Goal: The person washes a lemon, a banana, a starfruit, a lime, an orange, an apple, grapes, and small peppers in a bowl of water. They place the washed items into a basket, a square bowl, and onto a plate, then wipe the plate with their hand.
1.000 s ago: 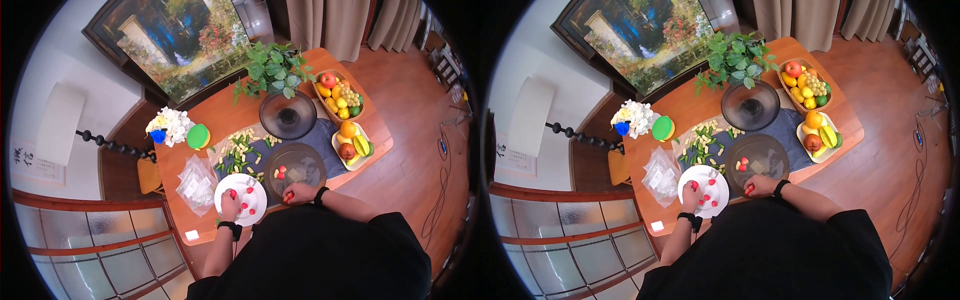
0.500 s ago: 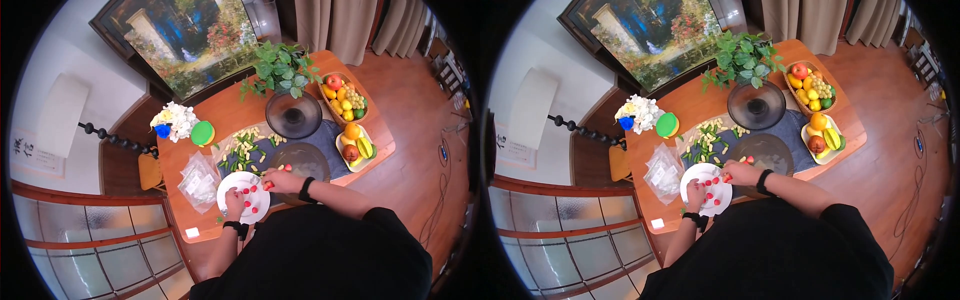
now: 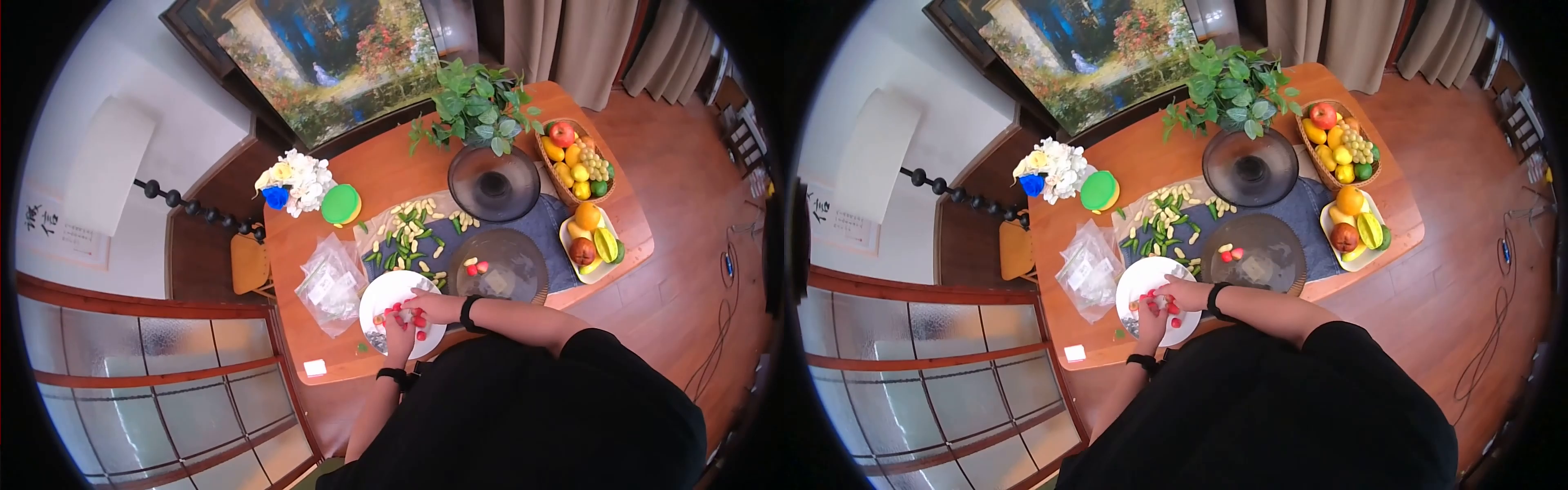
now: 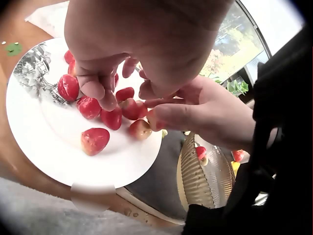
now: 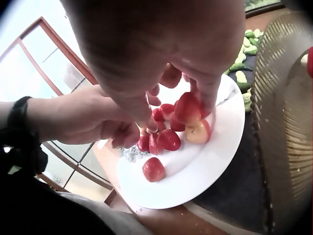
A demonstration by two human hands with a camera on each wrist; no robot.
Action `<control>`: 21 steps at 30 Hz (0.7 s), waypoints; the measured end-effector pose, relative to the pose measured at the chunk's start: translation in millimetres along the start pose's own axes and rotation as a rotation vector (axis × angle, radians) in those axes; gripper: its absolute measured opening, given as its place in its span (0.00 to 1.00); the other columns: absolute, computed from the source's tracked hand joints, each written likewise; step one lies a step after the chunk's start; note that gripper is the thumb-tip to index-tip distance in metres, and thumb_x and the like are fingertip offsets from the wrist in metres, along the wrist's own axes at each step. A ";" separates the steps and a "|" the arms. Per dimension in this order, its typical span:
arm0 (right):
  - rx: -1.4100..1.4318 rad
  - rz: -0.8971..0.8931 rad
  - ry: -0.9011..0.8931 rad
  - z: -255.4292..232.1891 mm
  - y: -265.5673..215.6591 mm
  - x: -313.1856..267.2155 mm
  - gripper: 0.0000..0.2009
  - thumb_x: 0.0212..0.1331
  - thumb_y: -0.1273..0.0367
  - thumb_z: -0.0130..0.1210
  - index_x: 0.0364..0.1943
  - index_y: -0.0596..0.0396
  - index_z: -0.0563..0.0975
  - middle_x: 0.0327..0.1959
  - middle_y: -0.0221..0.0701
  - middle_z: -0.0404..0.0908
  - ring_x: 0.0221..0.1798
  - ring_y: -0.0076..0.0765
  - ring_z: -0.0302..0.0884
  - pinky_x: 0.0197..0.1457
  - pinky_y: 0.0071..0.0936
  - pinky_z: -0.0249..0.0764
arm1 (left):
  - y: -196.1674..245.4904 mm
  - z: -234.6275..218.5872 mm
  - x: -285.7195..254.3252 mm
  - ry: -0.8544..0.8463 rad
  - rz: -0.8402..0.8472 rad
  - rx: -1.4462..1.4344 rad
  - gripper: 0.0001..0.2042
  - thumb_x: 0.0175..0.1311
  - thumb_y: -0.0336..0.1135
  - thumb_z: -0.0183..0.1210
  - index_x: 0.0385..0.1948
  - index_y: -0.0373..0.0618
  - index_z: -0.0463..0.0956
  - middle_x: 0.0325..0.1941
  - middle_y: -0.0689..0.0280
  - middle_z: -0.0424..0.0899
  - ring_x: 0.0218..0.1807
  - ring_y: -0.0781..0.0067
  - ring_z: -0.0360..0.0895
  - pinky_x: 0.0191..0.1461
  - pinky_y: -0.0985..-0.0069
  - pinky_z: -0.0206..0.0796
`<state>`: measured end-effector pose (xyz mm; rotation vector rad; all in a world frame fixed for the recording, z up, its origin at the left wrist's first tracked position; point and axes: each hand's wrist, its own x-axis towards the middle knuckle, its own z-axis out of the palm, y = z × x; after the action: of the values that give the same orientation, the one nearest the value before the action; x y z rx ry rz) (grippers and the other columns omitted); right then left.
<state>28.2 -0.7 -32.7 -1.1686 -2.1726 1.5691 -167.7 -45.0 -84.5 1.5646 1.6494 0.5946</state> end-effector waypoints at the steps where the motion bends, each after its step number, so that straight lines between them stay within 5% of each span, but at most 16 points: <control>1: 0.130 0.037 0.028 -1.8 1.4 -2.2 0.27 0.58 0.78 0.49 0.65 0.43 0.70 0.71 0.61 0.52 0.76 0.59 0.49 0.73 0.38 0.58 | 4.1 0.0 -0.7 0.021 -0.026 -0.021 0.19 0.56 0.25 0.58 0.50 0.33 0.67 0.38 0.52 0.77 0.40 0.58 0.77 0.44 0.66 0.70; 6: 0.007 -0.110 -0.018 -10.0 -12.6 -22.5 0.24 0.60 0.78 0.45 0.60 0.44 0.75 0.73 0.64 0.46 0.75 0.61 0.51 0.74 0.37 0.55 | -1.8 0.5 -0.6 0.079 -0.004 -0.028 0.15 0.56 0.25 0.57 0.45 0.34 0.67 0.38 0.53 0.76 0.40 0.57 0.77 0.45 0.65 0.69; 9: 0.058 -0.177 0.013 -10.8 -7.2 -25.9 0.25 0.57 0.79 0.46 0.60 0.45 0.76 0.70 0.61 0.54 0.74 0.62 0.52 0.74 0.40 0.56 | 1.5 -3.3 2.1 0.202 0.006 -0.020 0.14 0.56 0.23 0.56 0.45 0.35 0.67 0.37 0.53 0.76 0.39 0.58 0.76 0.46 0.66 0.69; 11: 0.151 -0.150 0.228 -27.9 -6.2 -29.0 0.20 0.56 0.78 0.50 0.54 0.49 0.79 0.69 0.56 0.58 0.70 0.59 0.61 0.72 0.41 0.60 | 5.1 -8.3 0.2 0.162 -0.105 0.044 0.12 0.58 0.25 0.59 0.42 0.38 0.68 0.38 0.57 0.77 0.41 0.63 0.77 0.46 0.67 0.70; 12: 0.051 -0.218 0.571 -38.0 -4.6 -40.9 0.17 0.55 0.75 0.53 0.50 0.51 0.80 0.66 0.51 0.64 0.64 0.56 0.69 0.67 0.40 0.66 | 2.7 -8.5 -0.7 0.162 -0.110 0.042 0.12 0.58 0.25 0.59 0.42 0.38 0.68 0.38 0.57 0.77 0.41 0.63 0.77 0.46 0.67 0.70; 14: -0.187 -0.106 0.909 -72.6 1.2 -73.9 0.11 0.53 0.73 0.55 0.42 0.54 0.80 0.48 0.46 0.77 0.56 0.51 0.73 0.62 0.40 0.70 | -5.7 -7.8 -3.3 0.132 0.032 0.066 0.11 0.59 0.26 0.59 0.42 0.38 0.69 0.37 0.58 0.78 0.40 0.66 0.77 0.44 0.69 0.70; 16: -0.378 0.050 0.871 -90.6 14.5 -109.5 0.09 0.53 0.70 0.57 0.39 0.52 0.80 0.43 0.40 0.76 0.47 0.49 0.75 0.54 0.41 0.72 | -7.5 -4.1 -6.9 0.121 -0.035 -0.001 0.11 0.59 0.25 0.58 0.42 0.38 0.70 0.37 0.59 0.78 0.39 0.67 0.77 0.44 0.70 0.70; 21: -0.557 0.212 0.568 -65.9 41.6 -123.6 0.21 0.55 0.65 0.60 0.55 0.48 0.75 0.45 0.42 0.75 0.45 0.48 0.79 0.50 0.43 0.76 | -15.1 3.9 -5.8 0.080 -0.044 -0.029 0.11 0.61 0.25 0.56 0.45 0.37 0.70 0.36 0.60 0.78 0.37 0.70 0.77 0.43 0.74 0.70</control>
<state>167.9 -36.5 -9.7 -1.7816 -2.1669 0.5509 -174.2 -53.4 -97.3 1.4969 1.7224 0.6633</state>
